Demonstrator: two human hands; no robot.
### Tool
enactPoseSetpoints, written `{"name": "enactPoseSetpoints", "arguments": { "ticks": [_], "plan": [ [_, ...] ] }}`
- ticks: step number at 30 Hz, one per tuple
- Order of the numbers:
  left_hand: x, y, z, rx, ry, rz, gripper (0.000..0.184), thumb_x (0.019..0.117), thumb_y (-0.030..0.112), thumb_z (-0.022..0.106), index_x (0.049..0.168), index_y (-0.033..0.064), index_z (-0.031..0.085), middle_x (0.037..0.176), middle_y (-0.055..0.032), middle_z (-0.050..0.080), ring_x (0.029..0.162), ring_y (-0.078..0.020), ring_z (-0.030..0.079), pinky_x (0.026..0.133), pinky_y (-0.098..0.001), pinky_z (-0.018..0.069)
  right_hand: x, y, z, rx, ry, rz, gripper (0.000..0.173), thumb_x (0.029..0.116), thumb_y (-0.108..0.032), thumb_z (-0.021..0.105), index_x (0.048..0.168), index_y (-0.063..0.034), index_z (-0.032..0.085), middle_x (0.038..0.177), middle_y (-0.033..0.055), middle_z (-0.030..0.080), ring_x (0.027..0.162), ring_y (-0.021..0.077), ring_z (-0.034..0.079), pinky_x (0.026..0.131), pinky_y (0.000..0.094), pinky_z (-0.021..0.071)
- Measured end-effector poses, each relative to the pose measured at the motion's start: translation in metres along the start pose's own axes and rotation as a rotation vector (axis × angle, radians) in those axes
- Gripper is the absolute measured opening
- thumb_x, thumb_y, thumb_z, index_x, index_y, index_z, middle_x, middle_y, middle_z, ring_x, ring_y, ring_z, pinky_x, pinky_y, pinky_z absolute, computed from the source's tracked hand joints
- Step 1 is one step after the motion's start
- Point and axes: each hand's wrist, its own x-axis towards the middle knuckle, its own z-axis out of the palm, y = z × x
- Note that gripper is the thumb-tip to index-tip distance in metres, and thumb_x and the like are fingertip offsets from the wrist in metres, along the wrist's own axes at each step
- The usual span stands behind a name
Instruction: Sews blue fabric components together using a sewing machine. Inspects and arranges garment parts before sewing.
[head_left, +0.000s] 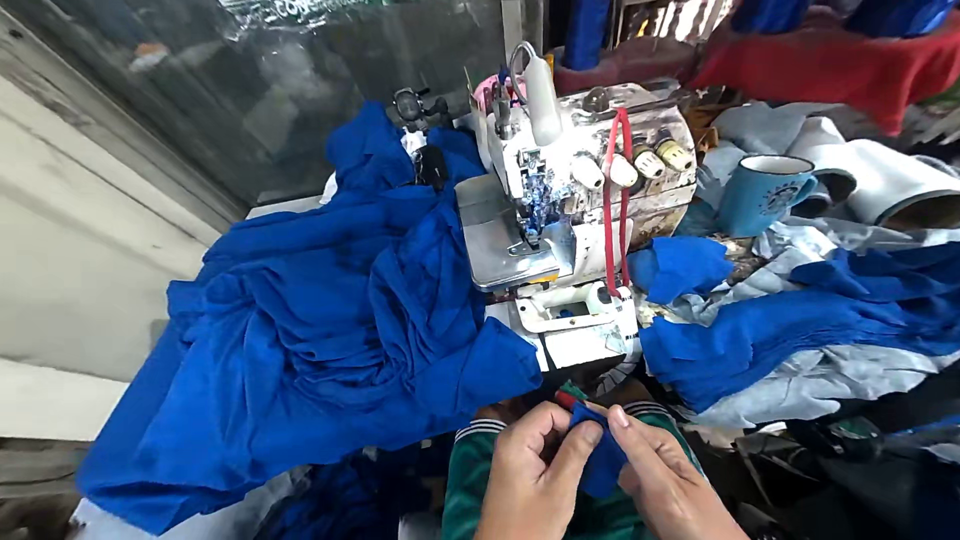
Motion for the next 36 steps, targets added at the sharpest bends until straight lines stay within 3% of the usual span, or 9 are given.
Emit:
{"name": "enactPoseSetpoints", "arguments": {
  "ticks": [3,6,10,15,18,22,26,31,36],
  "plan": [
    [-0.001,0.002,-0.001,-0.001,-0.019,-0.030,0.020,0.0994,0.017,0.068,0.088,0.0013,0.067,0.076,-0.0055,0.066,0.067,-0.0128,0.064,0.061,-0.0265,0.0559,-0.004,-0.004,-0.006,0.009,-0.091,0.013,0.048,0.1132,-0.029,0.035,0.137,0.0035,0.061,0.128,0.0144,0.068,0.118,0.0218,0.066,0.103,0.0417,0.0545],
    [-0.002,0.005,-0.004,-0.004,-0.055,-0.032,0.019,0.1007,0.018,0.067,0.092,0.0005,0.067,0.079,-0.0060,0.068,0.070,-0.0133,0.066,0.064,-0.0276,0.0585,-0.007,-0.010,-0.008,-0.084,-0.227,-0.067,0.049,0.1072,-0.023,0.055,0.147,0.0057,0.049,0.135,0.0139,0.065,0.120,0.0201,0.065,0.104,0.0387,0.0553],
    [0.000,0.003,0.000,0.006,-0.014,-0.006,0.019,0.0973,0.017,0.071,0.088,0.0017,0.068,0.077,-0.0043,0.066,0.067,-0.0109,0.064,0.061,-0.0253,0.0557,-0.009,-0.014,0.004,-0.204,-0.040,-0.125,0.033,0.1098,-0.014,0.047,0.131,0.0051,0.064,0.112,0.0077,0.074,0.097,0.0113,0.071,0.088,0.0291,0.0598],
    [-0.003,-0.006,-0.015,0.057,0.023,0.148,0.029,0.0996,0.027,0.068,0.114,0.0016,0.070,0.105,-0.0085,0.070,0.093,-0.0202,0.069,0.080,-0.0360,0.0624,-0.006,-0.012,0.002,-0.089,-0.051,-0.207,0.036,0.1107,-0.012,0.043,0.126,0.0077,0.068,0.143,0.0209,0.060,0.134,0.0314,0.058,0.114,0.0445,0.0483],
    [-0.003,-0.010,-0.009,0.092,-0.034,0.243,0.026,0.1034,0.029,0.061,0.103,0.0046,0.071,0.110,-0.0093,0.068,0.106,-0.0210,0.065,0.091,-0.0376,0.0576,-0.003,-0.008,-0.001,-0.152,-0.045,-0.260,0.036,0.1106,-0.016,0.044,0.123,0.0048,0.071,0.150,0.0223,0.053,0.142,0.0364,0.048,0.120,0.0482,0.0423],
    [0.002,-0.010,0.001,0.060,-0.006,0.242,0.021,0.1049,0.016,0.056,0.094,0.0014,0.067,0.088,-0.0052,0.068,0.082,-0.0114,0.066,0.074,-0.0280,0.0584,0.002,-0.013,-0.004,-0.229,-0.051,-0.255,0.033,0.1092,-0.015,0.047,0.124,0.0026,0.071,0.146,0.0198,0.058,0.139,0.0332,0.053,0.118,0.0466,0.0446],
    [0.005,0.000,-0.001,0.082,0.044,0.212,0.023,0.1046,0.019,0.059,0.096,-0.0003,0.068,0.086,-0.0044,0.069,0.076,-0.0084,0.066,0.069,-0.0234,0.0577,0.006,-0.017,-0.015,-0.313,-0.064,-0.238,0.028,0.1078,-0.015,0.052,0.116,0.0011,0.074,0.122,0.0139,0.069,0.115,0.0224,0.066,0.101,0.0379,0.0554],
    [0.009,0.000,-0.009,0.040,0.011,0.160,0.024,0.1056,0.020,0.056,0.093,0.0022,0.066,0.076,-0.0011,0.060,0.066,-0.0073,0.057,0.058,-0.0216,0.0488,0.014,-0.026,-0.022,-0.347,-0.187,-0.221,0.035,0.1109,-0.016,0.043,0.124,0.0033,0.069,0.130,0.0138,0.067,0.121,0.0218,0.064,0.107,0.0381,0.0524],
    [0.009,-0.004,-0.002,0.042,0.038,0.120,0.021,0.1042,0.019,0.059,0.092,0.0030,0.066,0.078,-0.0020,0.062,0.068,-0.0088,0.059,0.060,-0.0232,0.0516,0.012,-0.034,-0.024,-0.403,-0.211,-0.142,0.037,0.1120,-0.022,0.041,0.128,-0.0005,0.067,0.132,0.0085,0.067,0.125,0.0150,0.061,0.109,0.0335,0.0495]
  ]
}}
